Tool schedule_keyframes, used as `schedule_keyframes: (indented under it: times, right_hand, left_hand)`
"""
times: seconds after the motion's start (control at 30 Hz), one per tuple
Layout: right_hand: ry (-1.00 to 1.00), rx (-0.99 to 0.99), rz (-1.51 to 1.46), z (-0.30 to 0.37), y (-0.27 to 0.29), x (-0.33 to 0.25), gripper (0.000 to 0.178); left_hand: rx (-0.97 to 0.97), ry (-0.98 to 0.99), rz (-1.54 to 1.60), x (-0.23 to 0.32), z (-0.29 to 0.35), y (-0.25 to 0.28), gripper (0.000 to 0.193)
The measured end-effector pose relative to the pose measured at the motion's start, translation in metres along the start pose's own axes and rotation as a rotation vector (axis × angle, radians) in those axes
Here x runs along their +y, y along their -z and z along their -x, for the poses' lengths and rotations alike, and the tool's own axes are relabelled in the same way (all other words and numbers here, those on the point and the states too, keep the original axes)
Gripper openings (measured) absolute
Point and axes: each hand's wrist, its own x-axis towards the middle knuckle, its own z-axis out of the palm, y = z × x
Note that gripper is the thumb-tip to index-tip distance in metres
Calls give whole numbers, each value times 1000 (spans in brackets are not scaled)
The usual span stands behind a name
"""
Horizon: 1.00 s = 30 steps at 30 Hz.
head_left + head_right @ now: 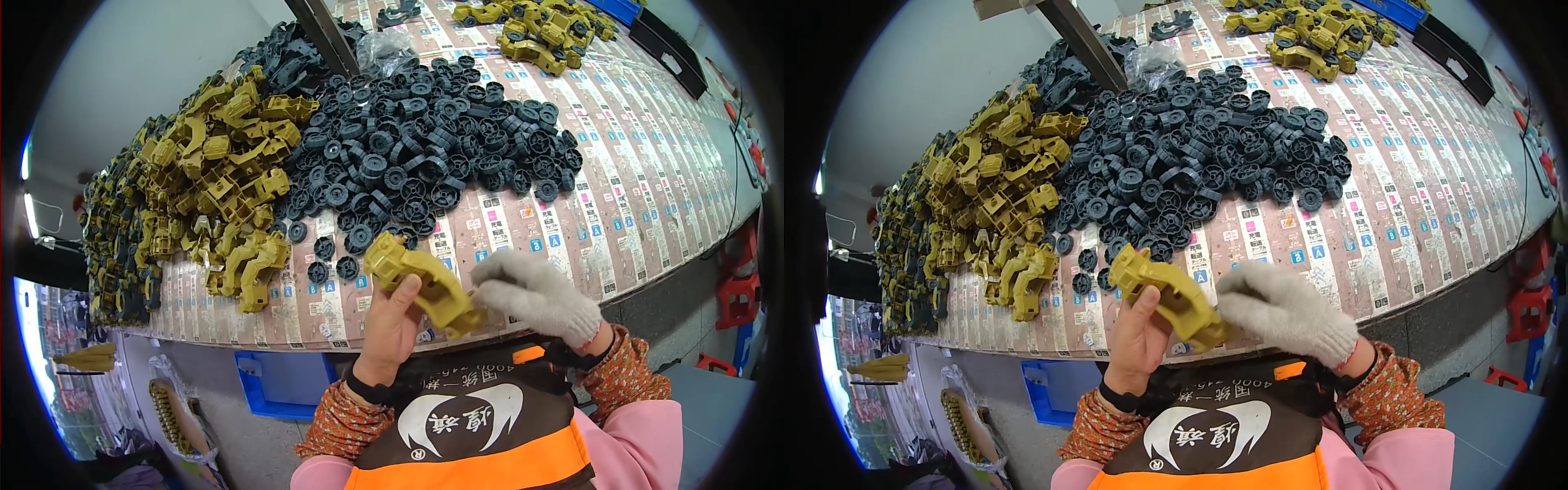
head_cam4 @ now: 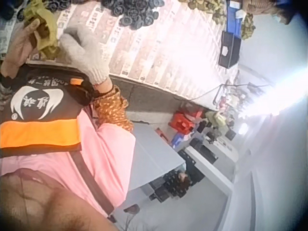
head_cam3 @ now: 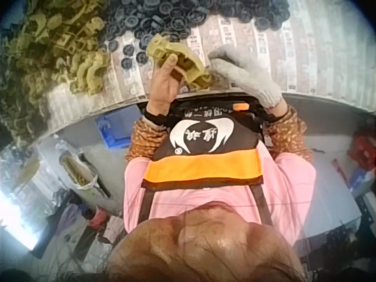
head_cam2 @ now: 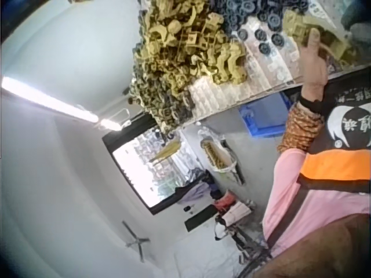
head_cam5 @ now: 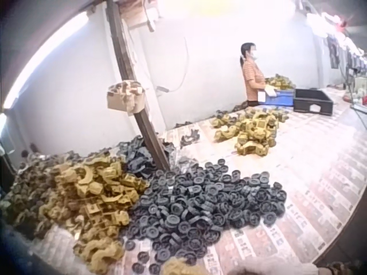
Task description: The person repeatedly picks up yellow plastic toy truck bodies and black wheels from a table, inserts the wheels into the truck bodies, and places the assembled units back on the table. The process is continuous and repetitive throughout the clip.
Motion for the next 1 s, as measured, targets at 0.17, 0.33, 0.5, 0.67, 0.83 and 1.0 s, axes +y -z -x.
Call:
schedule_keyframes:
  times: [0.17, 0.33, 0.5, 0.67, 0.83, 1.0]
  right_hand:
    - [281, 646, 807, -57, 60, 23, 17]
    - [143, 582, 1142, -88, 69, 31, 18]
    - [201, 547, 1203, -88, 62, 38, 13]
    - [350, 433, 743, -58, 35, 24, 14]
    - [231, 156, 164, -42, -7, 10, 26]
    - [120, 215, -64, -27, -37, 7, 27]
  left_hand:
    - [7, 97, 40, 12, 3, -3, 47]
    - [34, 124, -45, 15, 9, -3, 51]
    - [13, 151, 19, 12, 10, 1, 54]
    - [-26, 176, 85, 6, 11, 3, 69]
    - [-77, 85, -76, 2, 10, -13, 79]
    - [-110, 21, -170, -3, 12, -15, 83]
